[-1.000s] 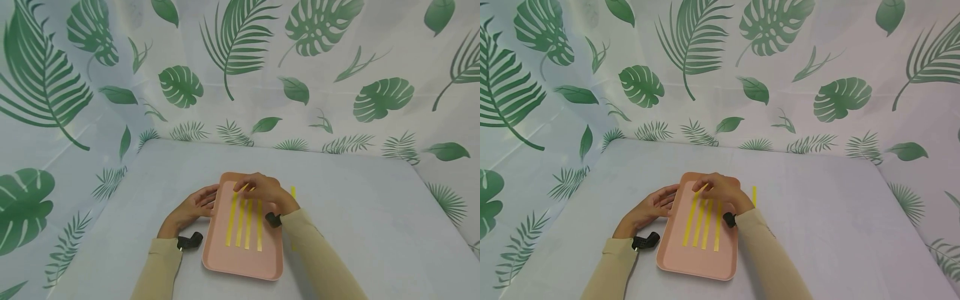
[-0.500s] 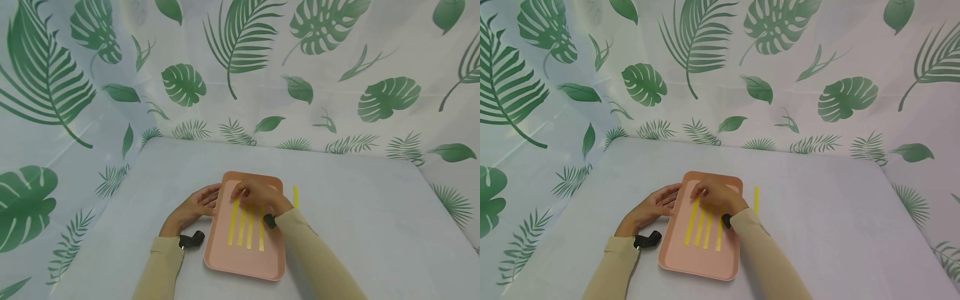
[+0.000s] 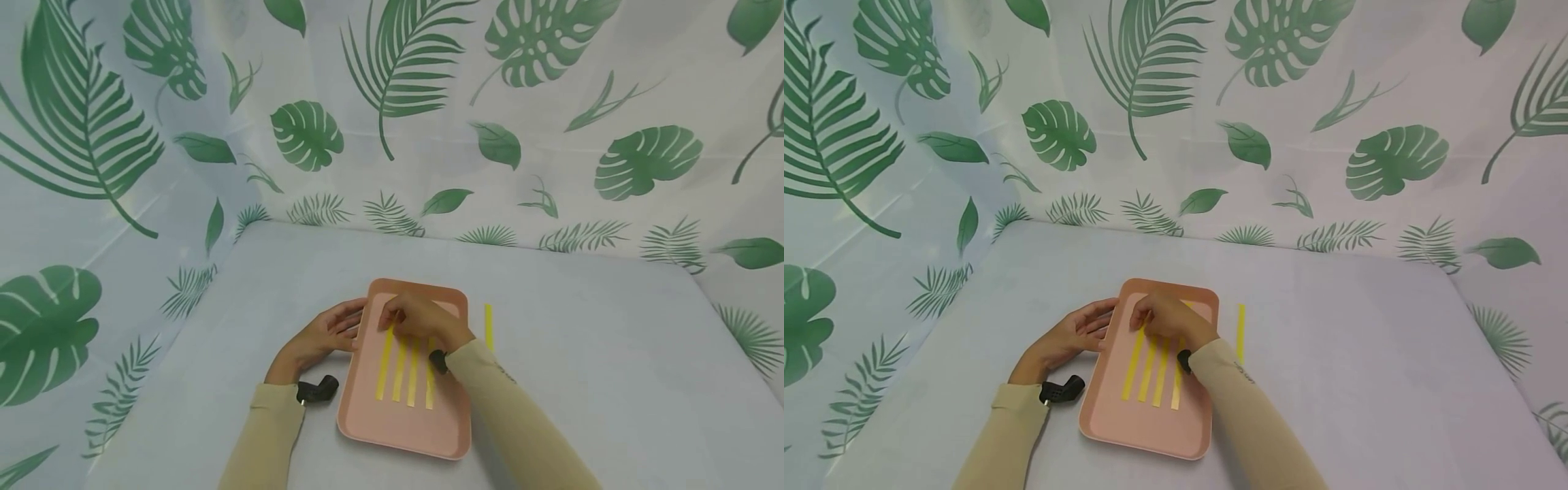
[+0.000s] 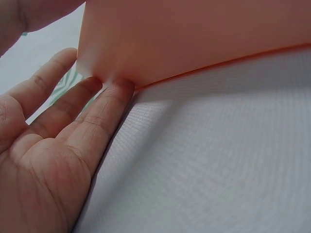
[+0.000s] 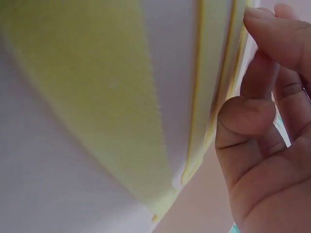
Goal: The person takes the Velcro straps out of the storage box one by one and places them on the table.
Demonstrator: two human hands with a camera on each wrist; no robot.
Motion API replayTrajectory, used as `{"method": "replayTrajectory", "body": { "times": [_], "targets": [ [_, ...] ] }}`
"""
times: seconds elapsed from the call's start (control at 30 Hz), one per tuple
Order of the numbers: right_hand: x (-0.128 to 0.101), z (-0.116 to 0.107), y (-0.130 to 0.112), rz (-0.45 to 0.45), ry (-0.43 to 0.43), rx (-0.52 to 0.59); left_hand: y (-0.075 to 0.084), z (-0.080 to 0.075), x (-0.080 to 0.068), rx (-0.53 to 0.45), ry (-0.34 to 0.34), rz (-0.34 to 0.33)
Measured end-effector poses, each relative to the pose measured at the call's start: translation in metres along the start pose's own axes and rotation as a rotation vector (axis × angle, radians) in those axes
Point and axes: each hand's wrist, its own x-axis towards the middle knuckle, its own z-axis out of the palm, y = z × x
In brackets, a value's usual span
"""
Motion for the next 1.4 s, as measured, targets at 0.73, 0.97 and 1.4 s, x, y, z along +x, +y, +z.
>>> {"method": "replayTrajectory", "body": {
  "times": [0.73,0.97,1.4],
  "targets": [
    [-0.003,-0.010,-0.016,-0.100,0.016,-0.011,0.005,0.005,-0.001,0.034,0.034,-0.015],
    [-0.014,-0.022,-0.033,-0.160,0.087,-0.043,0.006,0.006,-0.002,0.044,0.039,-0.022],
    [-0.034,-0.035,-0.042,-0.105,0.164,0.083,0.004,0.005,-0.002,0.013,0.019,-0.012]
  ]
}}
